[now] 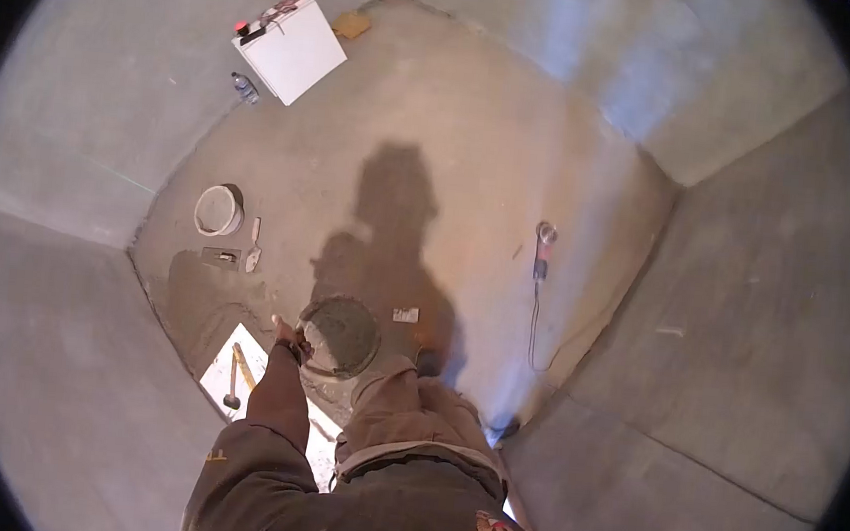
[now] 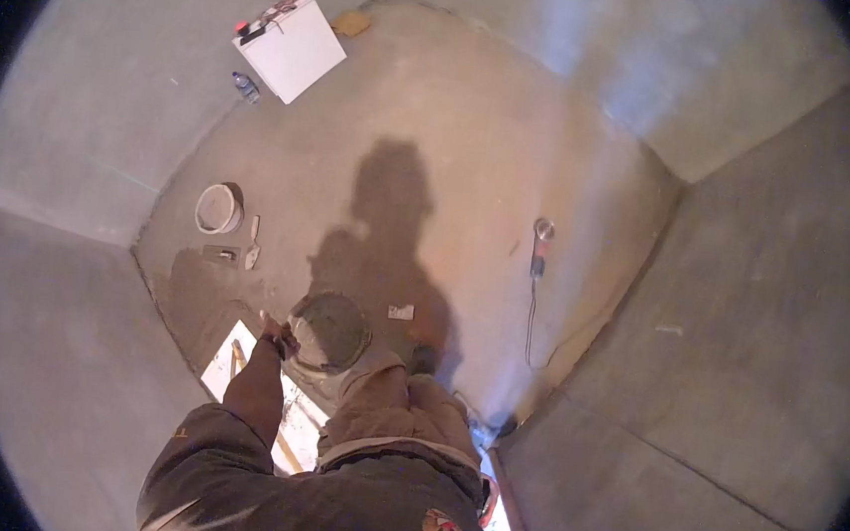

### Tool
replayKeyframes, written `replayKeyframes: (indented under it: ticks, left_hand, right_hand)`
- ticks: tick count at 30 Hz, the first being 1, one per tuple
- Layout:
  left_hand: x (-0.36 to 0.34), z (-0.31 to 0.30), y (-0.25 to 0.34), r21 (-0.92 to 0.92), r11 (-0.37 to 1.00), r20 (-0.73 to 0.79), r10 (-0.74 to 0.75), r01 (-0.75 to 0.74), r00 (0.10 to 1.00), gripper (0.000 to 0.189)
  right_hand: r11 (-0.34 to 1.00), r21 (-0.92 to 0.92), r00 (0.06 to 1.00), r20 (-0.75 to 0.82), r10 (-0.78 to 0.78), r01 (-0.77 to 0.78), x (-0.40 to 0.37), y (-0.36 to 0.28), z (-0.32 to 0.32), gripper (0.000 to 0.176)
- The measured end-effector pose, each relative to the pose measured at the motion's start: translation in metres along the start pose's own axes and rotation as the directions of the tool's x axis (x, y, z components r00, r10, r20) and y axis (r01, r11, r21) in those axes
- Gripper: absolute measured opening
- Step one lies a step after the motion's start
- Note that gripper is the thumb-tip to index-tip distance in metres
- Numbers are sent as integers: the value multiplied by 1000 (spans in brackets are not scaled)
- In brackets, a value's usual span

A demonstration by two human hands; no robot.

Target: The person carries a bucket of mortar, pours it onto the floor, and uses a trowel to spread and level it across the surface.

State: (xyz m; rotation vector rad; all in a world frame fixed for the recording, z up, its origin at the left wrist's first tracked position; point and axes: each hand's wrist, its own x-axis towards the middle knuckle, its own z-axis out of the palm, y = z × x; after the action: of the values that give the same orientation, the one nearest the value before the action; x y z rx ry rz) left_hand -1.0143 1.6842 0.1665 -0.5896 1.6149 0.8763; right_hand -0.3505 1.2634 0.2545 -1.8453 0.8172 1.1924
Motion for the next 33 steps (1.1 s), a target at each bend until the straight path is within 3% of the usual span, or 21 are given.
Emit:
replayKeyframes:
  ticks: [1,2,4,7,11,12,13,14,16,18,20,22,23,24,25,26,28,29,30,31,33]
  left_hand:
    - [5,4,5,4,1000,-86,23,-23,996,80]
    - [6,3,12,-60,998,-41,-24,22,999,81]
    - [43,-2,25,-75,997,-98,16,-24,995,83]
    - [67,-6,49,-187,982,-118,-46,24,992,84]
    - [111,-19,67,-296,949,-130,78,-114,988,75]
    - [131,-21,66,-354,920,-124,131,-167,984,73]
    - [116,-15,72,-358,927,-227,26,-108,974,66]
    - [121,-15,85,-429,896,-229,10,-110,973,66]
    - [127,-26,89,-506,826,-304,100,-250,947,58]
    - [146,-41,92,-615,735,-237,171,-284,956,55]
    - [126,-34,114,-665,710,-339,-9,-233,941,57]
    - [113,-30,133,-697,672,-377,-47,-250,925,59]
    - [157,-39,116,-683,649,-339,126,-335,933,64]
    - [135,-40,137,-619,755,-388,-55,-216,920,59]
    - [232,-46,104,-457,820,-585,14,-344,811,64]
    - [224,-37,96,-493,779,-608,11,-388,794,64]
    - [176,-36,152,-733,663,-381,-220,-149,898,67]
    - [198,-25,155,-767,622,-382,-248,-156,890,67]
    - [227,-30,145,-694,495,-633,-74,-522,771,79]
    - [253,-19,132,-769,405,-620,-286,-495,730,76]
    - [244,-18,154,-787,367,-608,-324,-496,725,74]
  right_hand:
    - [999,-21,999,16,-28,29,0,-17,21,42]
    - [997,-42,998,38,-58,59,-1,-37,50,42]
    - [988,-96,990,81,-114,122,-11,-81,110,42]
    - [960,-184,972,148,-184,210,-23,-138,198,42]
    - [902,-278,923,295,-246,329,-55,-179,380,41]
    - [877,-317,908,336,-252,361,-65,-194,426,41]
    - [845,-359,889,381,-255,396,-75,-211,476,41]
    - [807,-401,867,429,-254,434,-84,-227,528,41]
    - [711,-496,832,504,-233,499,-108,-253,623,41]
    - [607,-589,822,530,-208,533,-134,-273,686,41]
    - [523,-634,798,579,-168,570,-152,-275,764,41]
    - [447,-656,766,633,-113,608,-167,-259,857,41]
    - [411,-660,747,660,-82,629,-180,-243,909,41]
    - [379,-660,725,688,-43,649,-187,-220,967,41]
    - [349,-651,695,719,1,674,-205,-189,1027,41]
    - [322,-637,658,751,55,700,-213,-155,1091,41]
    - [243,-626,612,779,138,741,-225,-112,1194,41]
    - [194,-630,605,776,177,752,-232,-86,1238,41]
    - [168,-648,614,759,217,742,-221,-52,1260,41]
    - [144,-673,637,736,230,725,-205,-40,1264,41]
    - [63,-684,652,717,246,727,-204,-11,1302,41]
